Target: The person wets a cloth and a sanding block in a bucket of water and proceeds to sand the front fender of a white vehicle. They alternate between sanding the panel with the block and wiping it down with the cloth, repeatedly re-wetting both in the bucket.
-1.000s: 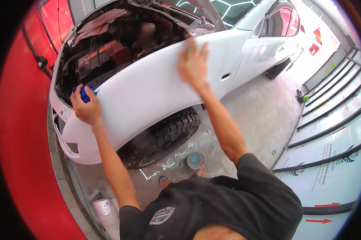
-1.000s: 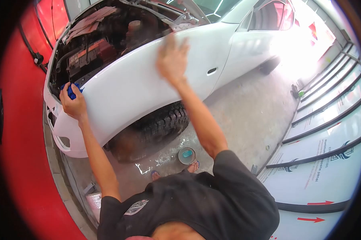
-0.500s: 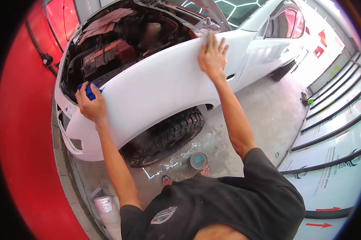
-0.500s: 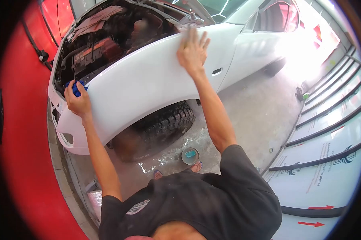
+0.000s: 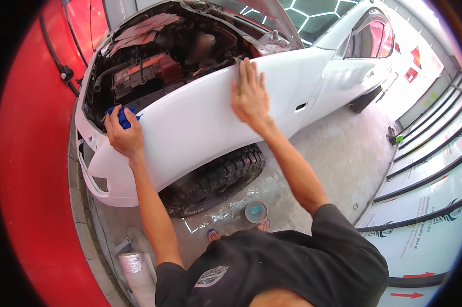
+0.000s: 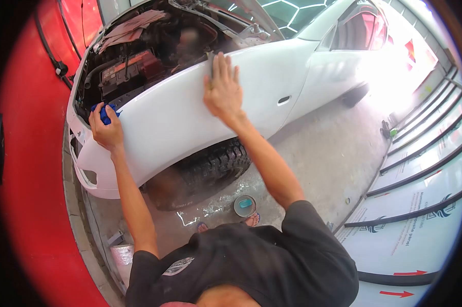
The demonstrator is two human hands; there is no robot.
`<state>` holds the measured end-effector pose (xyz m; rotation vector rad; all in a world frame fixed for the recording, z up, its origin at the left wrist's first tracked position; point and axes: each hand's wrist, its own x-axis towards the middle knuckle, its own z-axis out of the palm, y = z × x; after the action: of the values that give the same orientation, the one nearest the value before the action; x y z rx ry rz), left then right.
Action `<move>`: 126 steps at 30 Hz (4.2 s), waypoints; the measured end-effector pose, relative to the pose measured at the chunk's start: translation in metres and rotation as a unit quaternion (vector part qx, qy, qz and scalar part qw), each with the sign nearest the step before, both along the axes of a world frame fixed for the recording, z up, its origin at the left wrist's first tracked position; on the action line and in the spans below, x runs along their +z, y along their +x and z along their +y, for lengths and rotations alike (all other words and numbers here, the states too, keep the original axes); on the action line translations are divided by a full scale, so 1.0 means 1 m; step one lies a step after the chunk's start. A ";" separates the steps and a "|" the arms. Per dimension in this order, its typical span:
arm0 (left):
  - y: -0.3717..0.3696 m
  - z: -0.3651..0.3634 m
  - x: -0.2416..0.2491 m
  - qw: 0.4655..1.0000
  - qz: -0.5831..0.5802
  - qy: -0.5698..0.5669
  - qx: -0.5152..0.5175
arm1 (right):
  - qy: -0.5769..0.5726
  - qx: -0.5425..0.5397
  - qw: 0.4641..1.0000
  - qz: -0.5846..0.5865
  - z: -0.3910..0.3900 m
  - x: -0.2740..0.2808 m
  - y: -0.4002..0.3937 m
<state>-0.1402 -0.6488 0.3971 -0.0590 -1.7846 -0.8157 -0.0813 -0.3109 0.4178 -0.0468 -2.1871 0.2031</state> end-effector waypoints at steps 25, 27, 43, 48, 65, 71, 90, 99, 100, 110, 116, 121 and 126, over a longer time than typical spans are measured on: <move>0.000 -0.004 -0.002 1.000 0.012 -0.008 0.011 | -0.070 -0.087 0.994 0.001 0.024 0.020 -0.009; -0.002 -0.002 -0.003 1.000 0.015 -0.007 0.013 | -0.028 0.014 0.998 0.046 -0.043 -0.018 -0.017; -0.001 -0.008 -0.006 0.999 0.017 -0.018 -0.024 | 0.020 -0.032 0.999 -0.006 -0.024 -0.002 -0.004; 0.000 -0.007 -0.005 0.999 0.030 -0.025 -0.001 | 0.044 0.023 0.999 0.010 -0.077 -0.005 -0.015; -0.001 -0.013 -0.020 0.995 0.089 -0.050 -0.001 | 0.049 0.033 0.998 -0.029 -0.105 0.003 0.003; 0.005 -0.018 -0.011 0.996 0.038 -0.031 -0.068 | 0.058 0.244 0.964 -0.087 -0.232 -0.030 0.020; 0.008 -0.137 -0.043 0.998 -0.013 0.035 -0.045 | 0.138 0.080 0.984 -0.080 -0.150 -0.020 0.028; 0.010 -0.133 -0.046 0.998 0.002 0.048 -0.042 | 0.208 0.196 0.950 -0.129 -0.192 -0.014 0.018; 0.009 -0.132 -0.046 0.998 0.009 0.052 -0.041 | 0.168 0.159 0.968 -0.099 -0.169 -0.018 0.017; 0.006 -0.133 -0.054 0.997 0.052 0.045 -0.037 | 0.191 0.231 0.946 -0.123 -0.246 -0.017 0.008; 0.000 -0.133 -0.058 0.996 0.076 0.046 -0.018 | 0.120 0.041 0.987 -0.103 -0.194 -0.020 0.017; 0.006 -0.133 -0.055 0.997 0.052 0.044 -0.037 | 0.163 0.263 0.943 -0.125 -0.268 -0.023 0.013; 0.009 -0.137 -0.053 0.996 0.070 0.021 -0.041 | 0.099 0.033 0.993 -0.054 -0.162 -0.028 0.010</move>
<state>-0.1313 -0.7858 0.3438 -0.1585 -1.6412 -0.8867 -0.0715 -0.4728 0.3903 0.1285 -2.3073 0.0190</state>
